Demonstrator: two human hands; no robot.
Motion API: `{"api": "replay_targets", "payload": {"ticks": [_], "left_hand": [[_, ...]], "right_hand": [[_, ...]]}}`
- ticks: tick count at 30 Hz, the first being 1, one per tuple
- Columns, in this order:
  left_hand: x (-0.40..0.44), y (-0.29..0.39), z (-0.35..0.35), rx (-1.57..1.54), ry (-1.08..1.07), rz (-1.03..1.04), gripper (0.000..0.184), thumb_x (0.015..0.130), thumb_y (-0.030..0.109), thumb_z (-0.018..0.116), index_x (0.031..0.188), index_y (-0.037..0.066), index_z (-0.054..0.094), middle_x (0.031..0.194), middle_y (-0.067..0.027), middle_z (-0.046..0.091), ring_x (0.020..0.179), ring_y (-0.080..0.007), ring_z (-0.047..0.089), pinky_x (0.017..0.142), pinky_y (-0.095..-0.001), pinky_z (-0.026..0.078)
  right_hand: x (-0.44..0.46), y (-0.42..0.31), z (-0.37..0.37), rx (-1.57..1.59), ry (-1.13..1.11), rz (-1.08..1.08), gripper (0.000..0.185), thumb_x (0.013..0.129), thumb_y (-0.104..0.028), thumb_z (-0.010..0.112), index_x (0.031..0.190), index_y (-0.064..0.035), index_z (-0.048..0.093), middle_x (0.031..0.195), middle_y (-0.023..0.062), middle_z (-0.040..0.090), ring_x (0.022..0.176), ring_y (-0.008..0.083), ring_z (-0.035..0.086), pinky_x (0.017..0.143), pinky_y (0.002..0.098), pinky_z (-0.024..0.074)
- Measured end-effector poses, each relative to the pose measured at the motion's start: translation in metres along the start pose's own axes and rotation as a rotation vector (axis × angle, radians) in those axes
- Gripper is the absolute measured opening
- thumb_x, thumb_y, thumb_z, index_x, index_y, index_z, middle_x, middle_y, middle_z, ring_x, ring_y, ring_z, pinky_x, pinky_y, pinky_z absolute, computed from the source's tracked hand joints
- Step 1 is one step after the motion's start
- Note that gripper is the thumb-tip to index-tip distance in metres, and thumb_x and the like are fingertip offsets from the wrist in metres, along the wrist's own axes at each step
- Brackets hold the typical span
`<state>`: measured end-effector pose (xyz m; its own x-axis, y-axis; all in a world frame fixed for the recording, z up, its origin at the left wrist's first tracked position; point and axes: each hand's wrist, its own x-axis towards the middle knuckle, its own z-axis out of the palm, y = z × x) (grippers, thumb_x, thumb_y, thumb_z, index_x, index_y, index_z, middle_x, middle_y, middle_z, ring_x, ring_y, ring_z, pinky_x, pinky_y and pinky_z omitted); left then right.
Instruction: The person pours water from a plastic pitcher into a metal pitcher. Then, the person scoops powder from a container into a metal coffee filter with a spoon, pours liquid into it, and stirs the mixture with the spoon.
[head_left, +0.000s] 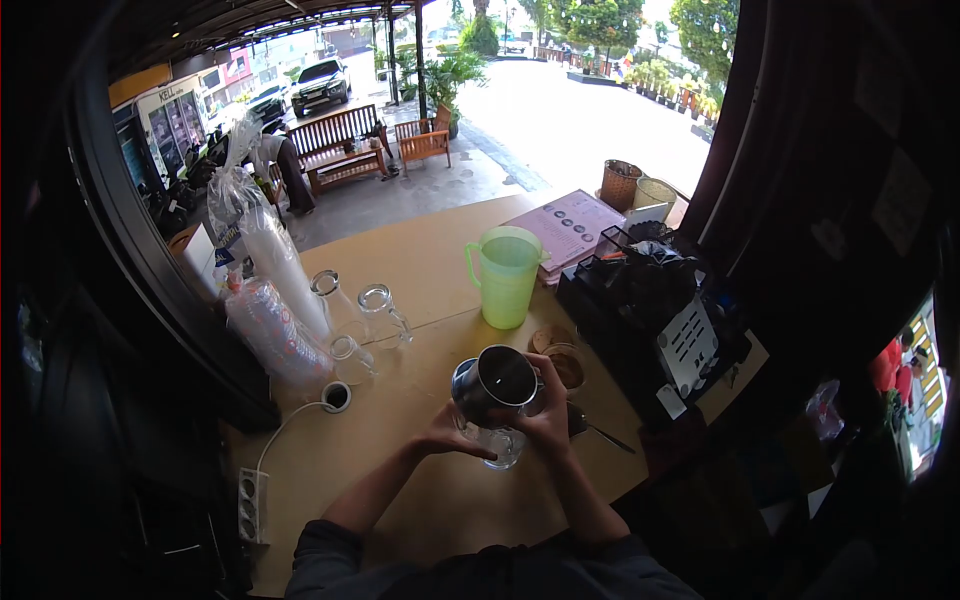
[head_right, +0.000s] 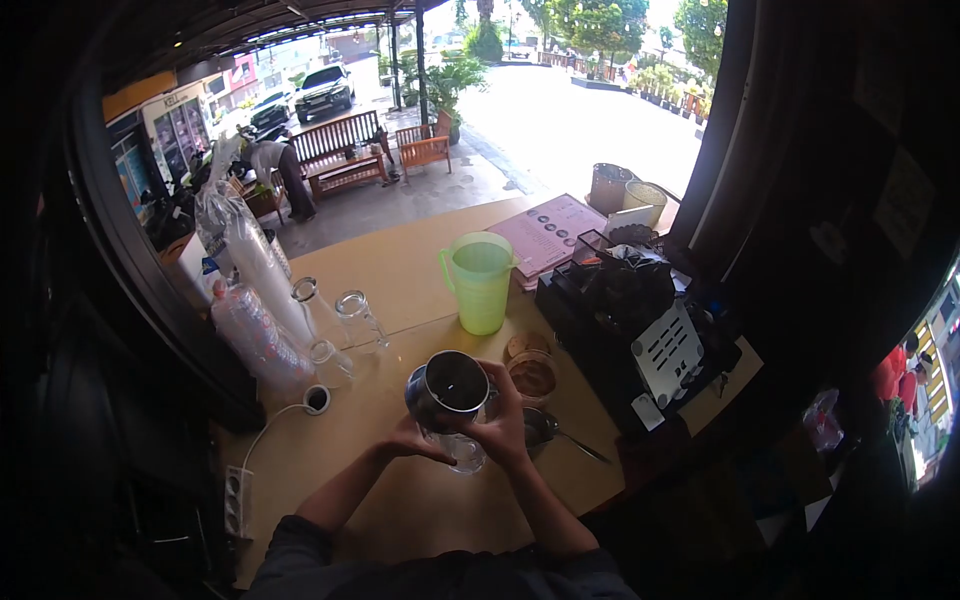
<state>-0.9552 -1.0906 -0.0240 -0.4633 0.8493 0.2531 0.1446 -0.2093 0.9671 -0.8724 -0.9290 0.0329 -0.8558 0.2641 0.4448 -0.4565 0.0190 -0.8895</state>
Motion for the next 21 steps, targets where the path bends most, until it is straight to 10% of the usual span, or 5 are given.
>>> {"api": "replay_targets", "payload": {"ticks": [21], "left_hand": [[-0.011, -0.037, -0.013, 0.098, 0.035, -0.036, 0.072, 0.058, 0.016, 0.088, 0.119, -0.001, 0.055, 0.110, -0.0087, 0.063, 0.101, -0.0168, 0.059, 0.092, -0.0331, 0.047]], "right_hand": [[-0.019, 0.006, -0.026, -0.300, -0.204, 0.054, 0.068, 0.056, -0.017, 0.083, 0.116, -0.0004, 0.053, 0.107, 0.0115, 0.063, 0.104, 0.0206, 0.061, 0.091, 0.0322, 0.0452]]}}
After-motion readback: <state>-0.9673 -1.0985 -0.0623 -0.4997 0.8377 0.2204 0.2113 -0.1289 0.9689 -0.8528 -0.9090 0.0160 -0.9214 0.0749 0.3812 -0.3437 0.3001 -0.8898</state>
